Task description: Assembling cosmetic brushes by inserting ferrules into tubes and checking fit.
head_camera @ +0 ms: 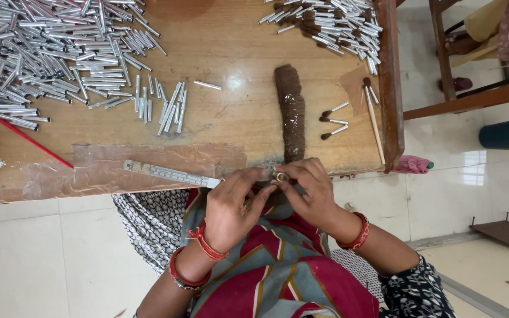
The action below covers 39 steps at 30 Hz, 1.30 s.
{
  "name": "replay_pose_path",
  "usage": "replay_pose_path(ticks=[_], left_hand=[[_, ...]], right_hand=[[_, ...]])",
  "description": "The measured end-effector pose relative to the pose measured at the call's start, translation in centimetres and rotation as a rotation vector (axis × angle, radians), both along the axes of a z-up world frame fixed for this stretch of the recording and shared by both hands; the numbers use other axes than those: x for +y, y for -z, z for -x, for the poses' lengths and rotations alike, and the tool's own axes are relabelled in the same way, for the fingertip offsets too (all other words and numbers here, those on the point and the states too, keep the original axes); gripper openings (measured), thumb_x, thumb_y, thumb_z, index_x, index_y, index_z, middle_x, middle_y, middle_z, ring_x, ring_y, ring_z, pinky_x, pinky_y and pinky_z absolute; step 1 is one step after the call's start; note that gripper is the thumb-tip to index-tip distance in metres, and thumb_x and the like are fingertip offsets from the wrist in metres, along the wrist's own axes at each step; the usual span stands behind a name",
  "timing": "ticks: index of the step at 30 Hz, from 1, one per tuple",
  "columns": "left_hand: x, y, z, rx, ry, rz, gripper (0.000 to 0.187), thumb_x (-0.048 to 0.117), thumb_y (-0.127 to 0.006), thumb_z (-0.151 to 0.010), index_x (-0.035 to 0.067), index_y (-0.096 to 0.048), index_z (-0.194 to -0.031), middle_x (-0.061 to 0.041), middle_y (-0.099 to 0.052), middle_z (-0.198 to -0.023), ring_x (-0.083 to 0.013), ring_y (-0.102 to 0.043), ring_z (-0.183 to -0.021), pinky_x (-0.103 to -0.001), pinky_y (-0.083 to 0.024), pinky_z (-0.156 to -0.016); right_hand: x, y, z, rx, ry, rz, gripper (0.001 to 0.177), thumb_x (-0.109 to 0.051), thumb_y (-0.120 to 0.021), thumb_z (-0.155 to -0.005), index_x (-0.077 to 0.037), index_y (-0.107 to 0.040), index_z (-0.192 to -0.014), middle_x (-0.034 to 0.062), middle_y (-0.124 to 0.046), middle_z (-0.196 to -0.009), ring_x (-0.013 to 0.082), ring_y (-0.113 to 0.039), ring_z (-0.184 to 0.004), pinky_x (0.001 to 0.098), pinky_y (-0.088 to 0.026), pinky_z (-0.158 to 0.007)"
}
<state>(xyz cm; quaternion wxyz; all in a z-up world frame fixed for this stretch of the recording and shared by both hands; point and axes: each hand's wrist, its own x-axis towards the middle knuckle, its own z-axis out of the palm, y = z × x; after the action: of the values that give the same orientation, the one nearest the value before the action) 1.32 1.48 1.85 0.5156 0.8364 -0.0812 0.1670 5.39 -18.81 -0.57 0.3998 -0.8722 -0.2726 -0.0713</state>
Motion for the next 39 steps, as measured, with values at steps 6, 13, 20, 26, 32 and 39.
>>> replay_pose_path(ticks=[6,13,20,26,32,39], left_hand=[[-0.6,0.1,-0.1,-0.028,0.031,0.027,0.032,0.014,-0.081,-0.089,0.002,-0.067,-0.116,-0.015,-0.072,-0.109,-0.0252,-0.071,-0.078,-0.032,-0.058,-0.062],[-0.8,0.2,0.0,-0.044,0.024,-0.029,0.033,0.015,-0.081,-0.089,0.001,-0.067,-0.115,-0.015,-0.071,-0.106,-0.0289,-0.071,-0.082,-0.035,-0.058,-0.067],[-1.2,-0.1,-0.3,0.034,-0.004,-0.003,0.031,0.018,-0.083,-0.087,0.001,-0.070,-0.110,-0.013,-0.073,-0.100,-0.0223,-0.067,-0.065,-0.032,-0.055,-0.058],[-1.4,-0.1,-0.4,0.038,-0.016,0.003,0.030,0.018,-0.083,-0.087,0.001,-0.070,-0.109,-0.013,-0.072,-0.097,-0.0232,-0.066,-0.065,-0.033,-0.055,-0.059],[-1.9,1.0,-0.3,-0.030,-0.037,-0.029,0.022,0.011,-0.079,-0.088,0.003,-0.070,-0.107,-0.014,-0.072,-0.099,-0.0317,-0.071,-0.080,-0.039,-0.057,-0.070],[-2.3,1.8,-0.2,0.013,-0.069,-0.052,0.019,0.004,-0.077,-0.085,0.002,-0.071,-0.103,-0.014,-0.073,-0.097,-0.0326,-0.072,-0.079,-0.040,-0.058,-0.069]], right_hand=[[0.0,-0.2,-0.5,-0.028,-0.063,0.038,0.035,-0.002,-0.075,-0.082,-0.005,-0.071,-0.117,0.0100,-0.069,-0.107,0.0321,-0.062,-0.098,0.0411,-0.049,-0.085],[-0.4,0.2,-0.5,0.031,-0.086,0.085,0.038,-0.002,-0.074,-0.080,-0.006,-0.072,-0.118,0.0102,-0.068,-0.105,0.0323,-0.061,-0.097,0.0420,-0.047,-0.085],[-0.3,-0.1,-0.6,0.033,-0.066,0.084,0.040,-0.003,-0.073,-0.079,-0.007,-0.071,-0.119,0.0098,-0.069,-0.107,0.0320,-0.061,-0.099,0.0418,-0.048,-0.087],[-0.3,0.0,-0.6,0.041,-0.060,0.065,0.038,-0.005,-0.071,-0.081,-0.006,-0.071,-0.119,0.0109,-0.068,-0.107,0.0331,-0.061,-0.099,0.0419,-0.048,-0.086],[-0.1,-0.9,-0.6,0.063,-0.064,0.119,0.034,-0.006,-0.073,-0.084,-0.006,-0.072,-0.118,0.0105,-0.068,-0.104,0.0324,-0.062,-0.097,0.0422,-0.048,-0.085],[-0.3,-5.0,-1.0,0.276,-0.078,0.053,0.040,-0.009,-0.077,-0.084,-0.005,-0.071,-0.124,0.0128,-0.069,-0.109,0.0304,-0.065,-0.099,0.0376,-0.054,-0.084]])
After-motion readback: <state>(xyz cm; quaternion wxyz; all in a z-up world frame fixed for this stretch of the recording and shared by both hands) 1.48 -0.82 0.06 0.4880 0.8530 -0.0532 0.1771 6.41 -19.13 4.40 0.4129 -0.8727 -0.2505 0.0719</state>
